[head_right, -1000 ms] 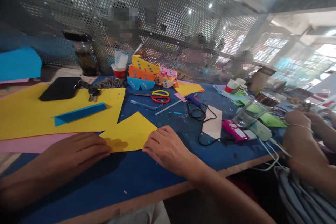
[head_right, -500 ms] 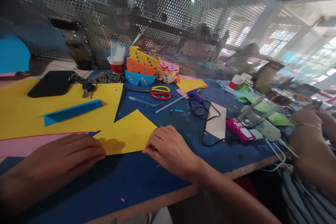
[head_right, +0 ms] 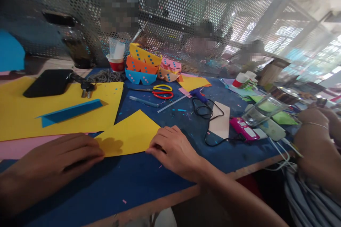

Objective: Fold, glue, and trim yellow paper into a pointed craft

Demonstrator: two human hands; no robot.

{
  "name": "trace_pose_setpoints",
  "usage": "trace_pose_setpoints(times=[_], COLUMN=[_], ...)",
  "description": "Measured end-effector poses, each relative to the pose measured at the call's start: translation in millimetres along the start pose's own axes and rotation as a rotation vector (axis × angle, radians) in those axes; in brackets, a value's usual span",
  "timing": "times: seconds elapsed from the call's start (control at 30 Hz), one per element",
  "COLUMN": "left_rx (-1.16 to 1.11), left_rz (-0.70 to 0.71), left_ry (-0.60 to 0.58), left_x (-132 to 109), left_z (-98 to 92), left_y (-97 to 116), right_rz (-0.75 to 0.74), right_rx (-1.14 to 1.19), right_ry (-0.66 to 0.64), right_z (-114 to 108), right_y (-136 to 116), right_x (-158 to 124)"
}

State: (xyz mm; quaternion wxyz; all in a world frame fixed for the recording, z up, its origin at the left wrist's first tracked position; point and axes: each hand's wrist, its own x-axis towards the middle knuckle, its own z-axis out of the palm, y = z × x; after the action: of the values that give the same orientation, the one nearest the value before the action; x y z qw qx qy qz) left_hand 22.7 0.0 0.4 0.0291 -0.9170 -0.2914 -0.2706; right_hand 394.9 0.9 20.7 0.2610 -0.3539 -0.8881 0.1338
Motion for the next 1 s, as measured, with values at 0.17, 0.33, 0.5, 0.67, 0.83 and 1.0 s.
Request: trace_pose_setpoints(times=[0.17,0.33,0.5,0.67,0.83,1.0], left_rx=[-0.066,-0.122,-0.139,-0.18,-0.179,-0.185], left_rz=[-0.038,-0.148,-0.204,-0.249,-0.263,-0.284], left_ry=[0.016,-0.043,-0.109,-0.129,-0.09,-0.036], left_x=[1,-4,-9,-7,-6,-5], left_z=[-0.3,-0.5,-3.0,-4.8,-6.7,-8.2], left_y=[0,-2,-7,-9,-5,-2], right_rz=[0.095,0.188,0.198,0.211,0.189,0.226], right_rx=[0.033,0.057,0.054,0.039,0.019,-0.005], right_ry=[-0.057,-0.088,-0.09,-0.092,-0.08,-0.089], right_z=[-2,-4,-6,-6,-6,-7], right_y=[-4,-8,-9,-9,-8,-8], right_x=[4,7,7,6,5,5])
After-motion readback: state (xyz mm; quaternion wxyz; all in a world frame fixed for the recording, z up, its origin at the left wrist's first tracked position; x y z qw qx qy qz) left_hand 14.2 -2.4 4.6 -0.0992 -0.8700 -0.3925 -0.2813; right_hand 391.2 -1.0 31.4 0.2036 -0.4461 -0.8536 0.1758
